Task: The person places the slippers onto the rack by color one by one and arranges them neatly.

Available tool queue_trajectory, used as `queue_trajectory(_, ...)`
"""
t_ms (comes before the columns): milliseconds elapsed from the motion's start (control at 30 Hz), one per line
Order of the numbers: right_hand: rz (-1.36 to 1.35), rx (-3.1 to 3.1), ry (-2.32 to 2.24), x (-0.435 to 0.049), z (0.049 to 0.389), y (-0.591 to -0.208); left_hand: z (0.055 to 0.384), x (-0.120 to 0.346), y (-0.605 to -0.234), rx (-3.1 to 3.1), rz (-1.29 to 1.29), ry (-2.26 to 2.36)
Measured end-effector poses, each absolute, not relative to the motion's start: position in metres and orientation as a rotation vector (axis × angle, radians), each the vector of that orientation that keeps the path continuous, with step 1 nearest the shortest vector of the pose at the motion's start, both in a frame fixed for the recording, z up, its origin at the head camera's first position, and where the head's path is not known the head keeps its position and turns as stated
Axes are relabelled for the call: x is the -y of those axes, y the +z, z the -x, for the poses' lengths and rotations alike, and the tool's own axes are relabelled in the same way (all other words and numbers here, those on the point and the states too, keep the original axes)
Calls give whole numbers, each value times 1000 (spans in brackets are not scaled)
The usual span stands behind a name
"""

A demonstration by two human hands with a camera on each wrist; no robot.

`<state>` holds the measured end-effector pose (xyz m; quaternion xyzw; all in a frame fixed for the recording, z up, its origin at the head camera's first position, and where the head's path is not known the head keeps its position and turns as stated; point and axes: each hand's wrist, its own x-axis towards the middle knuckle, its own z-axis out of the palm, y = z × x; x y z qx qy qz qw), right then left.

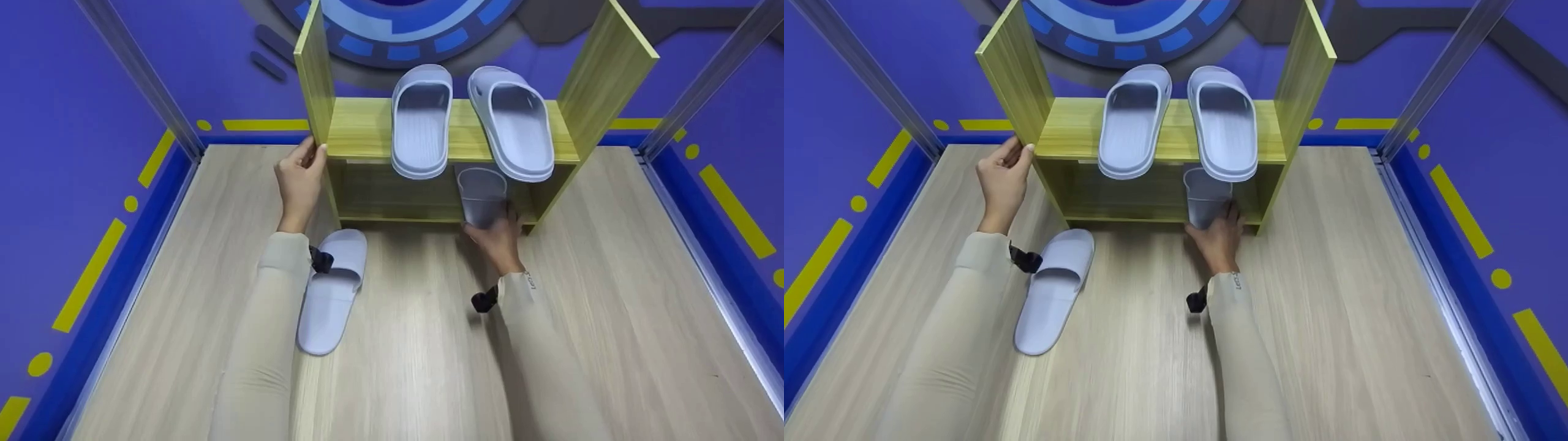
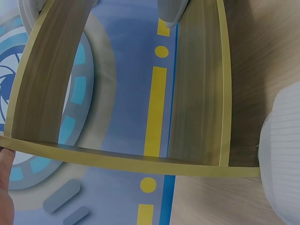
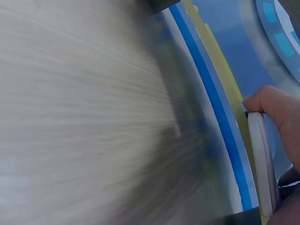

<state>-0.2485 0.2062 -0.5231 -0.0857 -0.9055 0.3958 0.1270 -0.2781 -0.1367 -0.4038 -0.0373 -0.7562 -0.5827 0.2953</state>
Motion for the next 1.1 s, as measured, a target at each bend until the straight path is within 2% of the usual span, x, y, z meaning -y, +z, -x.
queue_trajectory(667,164,2596,1096,-202,238,-524,275,135,-401,1996,91,-1568)
queue_trajectory(1100,121,2388,1113,-186,212,-524,257,127,-380,2030,50,-1581)
